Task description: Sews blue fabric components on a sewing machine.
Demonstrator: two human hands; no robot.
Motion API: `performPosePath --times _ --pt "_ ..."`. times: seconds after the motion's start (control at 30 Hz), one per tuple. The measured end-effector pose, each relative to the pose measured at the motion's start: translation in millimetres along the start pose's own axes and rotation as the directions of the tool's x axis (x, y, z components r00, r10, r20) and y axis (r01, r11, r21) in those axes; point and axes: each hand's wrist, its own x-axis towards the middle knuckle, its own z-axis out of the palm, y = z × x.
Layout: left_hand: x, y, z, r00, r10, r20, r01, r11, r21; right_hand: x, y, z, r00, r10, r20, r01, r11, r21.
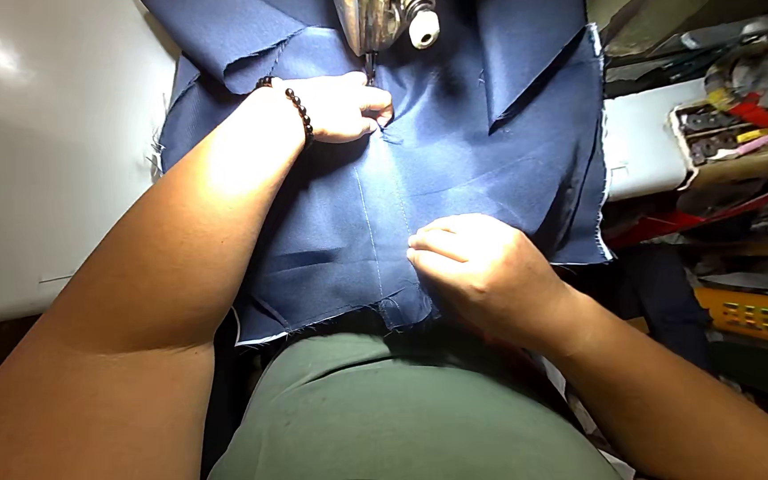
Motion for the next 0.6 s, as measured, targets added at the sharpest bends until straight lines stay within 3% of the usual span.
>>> performPosePath --times 0.17,0.37,0.5,0.6 --pt "3.0 9.3 -4.5 0.997 -0.068 0.041 0.066 0.997 0.049 -2.1 2.4 11.3 1.000 -0.005 0.030 0.004 1.000 0.016" --pt "6.9 8.1 2.5 0.999 -0.039 -0.036 0.041 0.997 0.064 -3.8 4.8 18.0 0.999 0.005 0.040 -0.007 1.000 0.029" --pt "1.5 15.8 11.4 0.970 -0.159 -0.185 0.146 0.986 -0.081 -5.5 7.8 23.8 0.998 0.011 0.066 -0.015 0.998 0.059" --pt "-10.9 22.3 35.8 0.882 -0.182 -0.434 0.155 0.983 -0.096 -6.9 8.7 25.5 0.999 0.013 0.045 -0.017 0.997 0.075"
